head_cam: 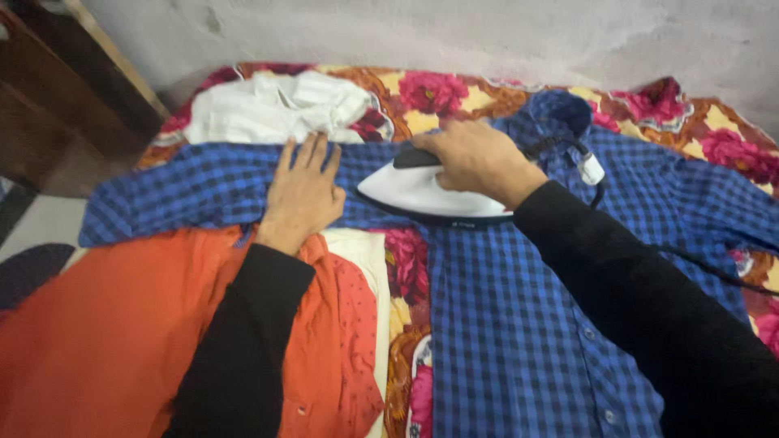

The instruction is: The person irons a blue checkered shirt laid out on a floral-patterned bed. They use a white electric iron to smooth the front, sleeves, and collar, adjusting the fabric with their left hand. The person also buttons the top button of the shirt during the process.

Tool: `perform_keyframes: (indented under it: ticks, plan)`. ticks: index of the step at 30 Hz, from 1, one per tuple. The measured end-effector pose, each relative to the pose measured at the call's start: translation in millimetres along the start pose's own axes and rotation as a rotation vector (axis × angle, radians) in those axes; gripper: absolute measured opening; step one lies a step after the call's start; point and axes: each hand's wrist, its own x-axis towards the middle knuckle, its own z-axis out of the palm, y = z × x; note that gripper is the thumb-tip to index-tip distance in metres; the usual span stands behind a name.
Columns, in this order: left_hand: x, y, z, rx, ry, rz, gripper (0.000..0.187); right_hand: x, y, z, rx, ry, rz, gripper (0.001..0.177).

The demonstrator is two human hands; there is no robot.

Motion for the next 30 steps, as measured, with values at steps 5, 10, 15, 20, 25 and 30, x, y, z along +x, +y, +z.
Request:
perform_keyframes:
  ticks: [5,10,15,20,25,30]
  plan:
    - [1,-1,-3,0.052,-0.013,-0.005,0.068,7,2,3,-0.017,0.014,0.035,0.05]
    - [0,-1,-3,0.032,-0.007,-0.011,0.069,30,10,11,0.009,0.064,0.073,0.045]
    - [0,0,2,0.007,-0.019,-0.015,0.068,36,14,15,0.053,0.106,-0.001,0.056]
    - [3,-1,0,0.019,-0.027,-0.017,0.068,13,1,3,0.082,-0.063,-0.049,0.057]
    - [4,2,-5,0.027,-0.015,-0.023,0.07,0,-7,5,0.026,-0.025,-0.048,0.051]
    - [3,2,-6,0.01,-0.042,-0.028,0.07,24,3,17,-0.001,0.024,0.025,0.047]
